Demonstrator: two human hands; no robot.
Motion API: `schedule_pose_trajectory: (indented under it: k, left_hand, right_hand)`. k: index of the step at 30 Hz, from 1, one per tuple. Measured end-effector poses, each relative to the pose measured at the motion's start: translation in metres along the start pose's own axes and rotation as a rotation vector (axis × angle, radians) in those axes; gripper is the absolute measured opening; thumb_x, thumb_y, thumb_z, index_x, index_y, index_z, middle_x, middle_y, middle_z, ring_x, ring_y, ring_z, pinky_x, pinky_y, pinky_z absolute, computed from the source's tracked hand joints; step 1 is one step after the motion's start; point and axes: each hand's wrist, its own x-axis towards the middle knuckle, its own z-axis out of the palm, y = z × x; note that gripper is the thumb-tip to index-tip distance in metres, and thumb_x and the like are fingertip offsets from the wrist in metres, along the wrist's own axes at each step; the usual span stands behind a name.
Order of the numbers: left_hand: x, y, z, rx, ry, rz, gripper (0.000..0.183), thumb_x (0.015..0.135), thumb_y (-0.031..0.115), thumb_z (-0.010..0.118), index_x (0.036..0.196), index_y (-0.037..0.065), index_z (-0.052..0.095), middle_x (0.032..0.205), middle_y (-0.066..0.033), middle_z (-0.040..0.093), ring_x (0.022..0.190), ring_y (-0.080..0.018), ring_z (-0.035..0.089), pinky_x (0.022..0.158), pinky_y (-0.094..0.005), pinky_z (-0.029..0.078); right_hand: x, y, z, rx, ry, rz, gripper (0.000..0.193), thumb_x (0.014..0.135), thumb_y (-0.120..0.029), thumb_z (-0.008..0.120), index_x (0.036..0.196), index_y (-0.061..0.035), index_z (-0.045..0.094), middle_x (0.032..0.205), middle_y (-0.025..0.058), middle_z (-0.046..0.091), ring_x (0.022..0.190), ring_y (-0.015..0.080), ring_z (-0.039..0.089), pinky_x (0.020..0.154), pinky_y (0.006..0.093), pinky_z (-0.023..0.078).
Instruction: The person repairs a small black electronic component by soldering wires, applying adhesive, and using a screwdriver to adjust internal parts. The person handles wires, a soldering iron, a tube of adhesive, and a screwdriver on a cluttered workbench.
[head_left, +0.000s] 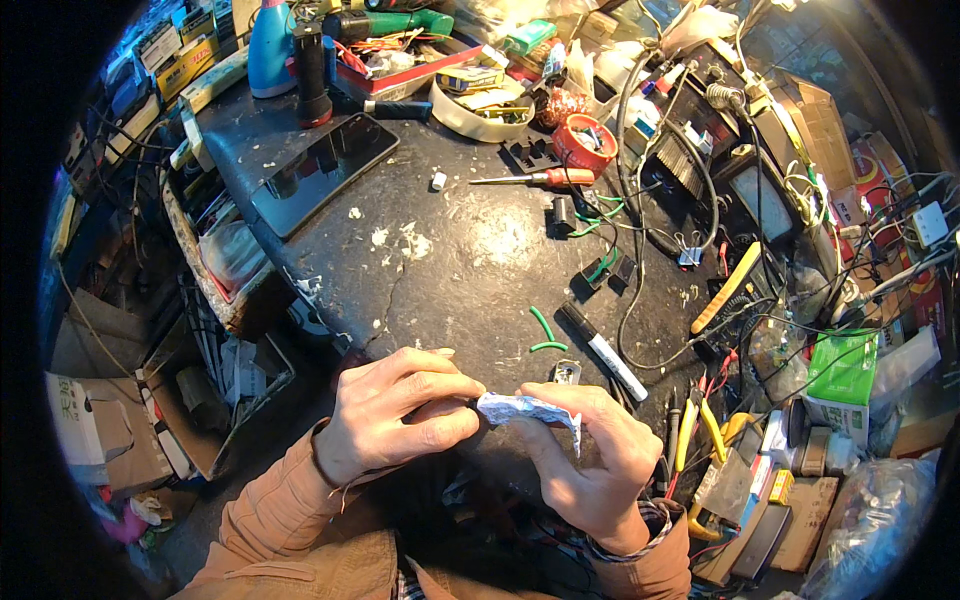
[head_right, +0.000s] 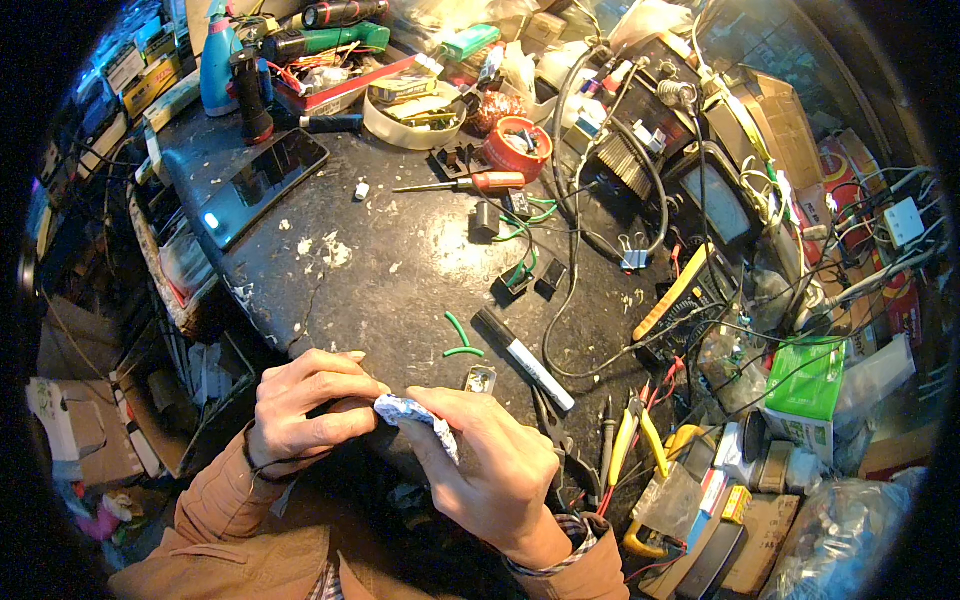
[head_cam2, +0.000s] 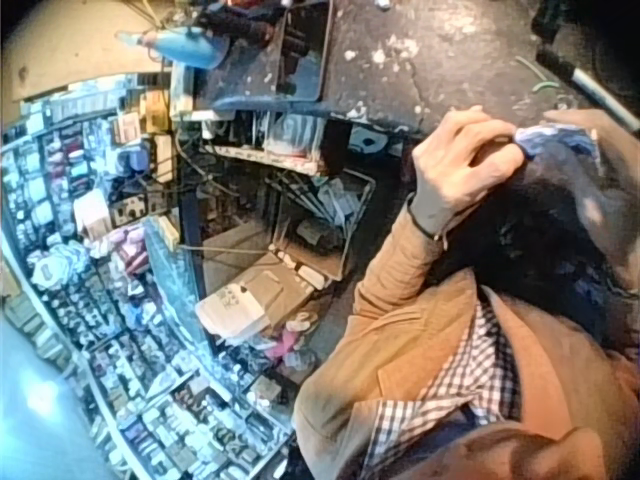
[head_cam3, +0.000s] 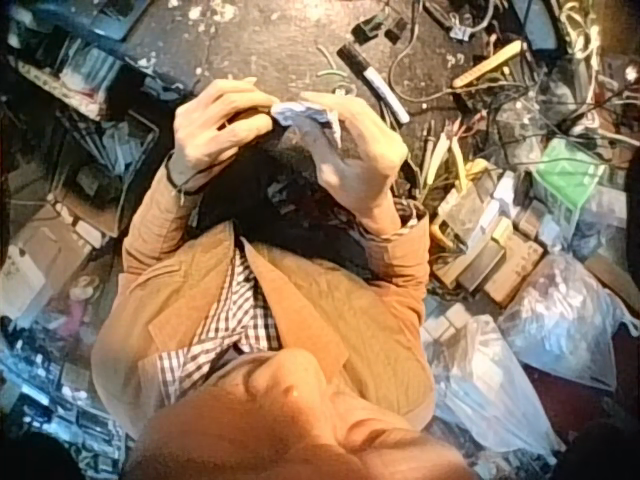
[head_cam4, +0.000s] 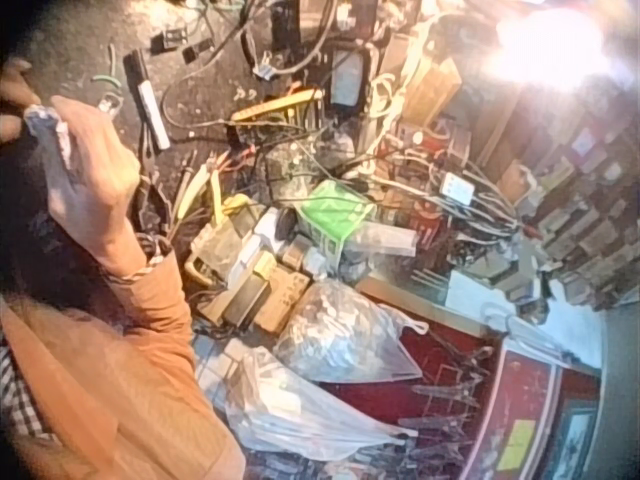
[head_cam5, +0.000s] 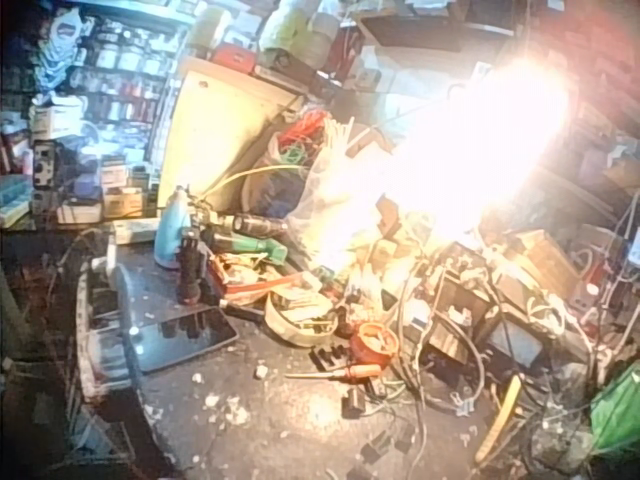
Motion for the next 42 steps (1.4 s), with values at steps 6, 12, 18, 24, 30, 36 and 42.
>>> schedule_pose_trajectory:
  k: [6,12,18,24,30,36,42]
  left_hand:
    - [0.0,0.0,0.0,-0.024,0.013,-0.014,0.022,0.081,0.009,0.087,0.1,0.018,0.08,0.108,-0.003,0.08,0.096,-0.0246,0.077,0.084,-0.0391,0.07]
    - [0.0,-0.001,-0.003,-0.012,0.007,-0.016,0.022,0.08,0.009,0.087,0.1,0.018,0.08,0.11,-0.0035,0.08,0.098,-0.0261,0.078,0.082,-0.0373,0.07]
    - [-0.001,-0.001,-0.003,0.003,0.013,-0.026,0.022,0.08,0.01,0.087,0.1,0.018,0.08,0.11,-0.0037,0.08,0.099,-0.0276,0.078,0.079,-0.0361,0.069]
    - [-0.001,-0.002,-0.002,0.007,0.018,-0.024,0.021,0.08,0.012,0.086,0.1,0.017,0.08,0.11,-0.0041,0.08,0.099,-0.028,0.078,0.077,-0.0357,0.069]
    - [0.001,0.0,-0.007,-0.029,0.007,-0.055,0.024,0.082,0.01,0.084,0.105,0.016,0.08,0.11,-0.006,0.08,0.099,-0.0289,0.078,0.075,-0.0357,0.067]
    - [0.007,0.0,-0.009,-0.165,0.074,-0.141,0.028,0.087,0.0,0.082,0.112,0.011,0.076,0.109,-0.0086,0.079,0.097,-0.0306,0.078,0.079,-0.0382,0.064]
    - [0.009,0.013,-0.012,-0.409,0.06,-0.478,0.033,0.096,-0.012,0.077,0.123,0.003,0.064,0.108,-0.0144,0.08,0.103,-0.0254,0.082,0.09,-0.0353,0.066]
  right_hand:
    - [-0.003,0.001,-0.001,0.113,0.023,0.138,0.032,0.085,-0.001,0.092,0.115,-0.0023,0.081,0.101,0.0141,0.083,0.087,0.0245,0.082,0.076,0.0317,0.063]
    - [-0.003,0.004,-0.002,0.12,0.036,0.113,0.03,0.085,-0.001,0.091,0.113,-0.0013,0.081,0.099,0.0141,0.083,0.086,0.0247,0.082,0.077,0.0328,0.063]
    - [-0.003,0.003,-0.002,0.104,0.04,0.097,0.029,0.084,0.0,0.091,0.112,-0.001,0.082,0.1,0.0147,0.083,0.086,0.0255,0.082,0.077,0.0334,0.063]
    - [0.001,0.0,-0.004,0.078,0.036,0.077,0.029,0.083,0.002,0.09,0.111,-0.0004,0.082,0.1,0.0149,0.083,0.086,0.0263,0.082,0.077,0.0337,0.063]
    - [-0.001,-0.001,-0.005,0.071,0.06,0.107,0.028,0.085,0.004,0.086,0.113,0.0011,0.081,0.099,0.014,0.083,0.085,0.024,0.081,0.078,0.0334,0.063]
    - [-0.005,-0.001,-0.012,0.555,0.16,0.564,0.026,0.101,0.0,0.075,0.125,0.0075,0.07,0.107,0.0135,0.077,0.092,0.0195,0.078,0.079,0.033,0.066]
    - [0.002,0.019,-0.017,1.119,0.15,0.77,0.037,0.104,-0.008,0.074,0.136,0.0015,0.059,0.117,0.0201,0.076,0.095,0.0257,0.078,0.087,0.0388,0.068]
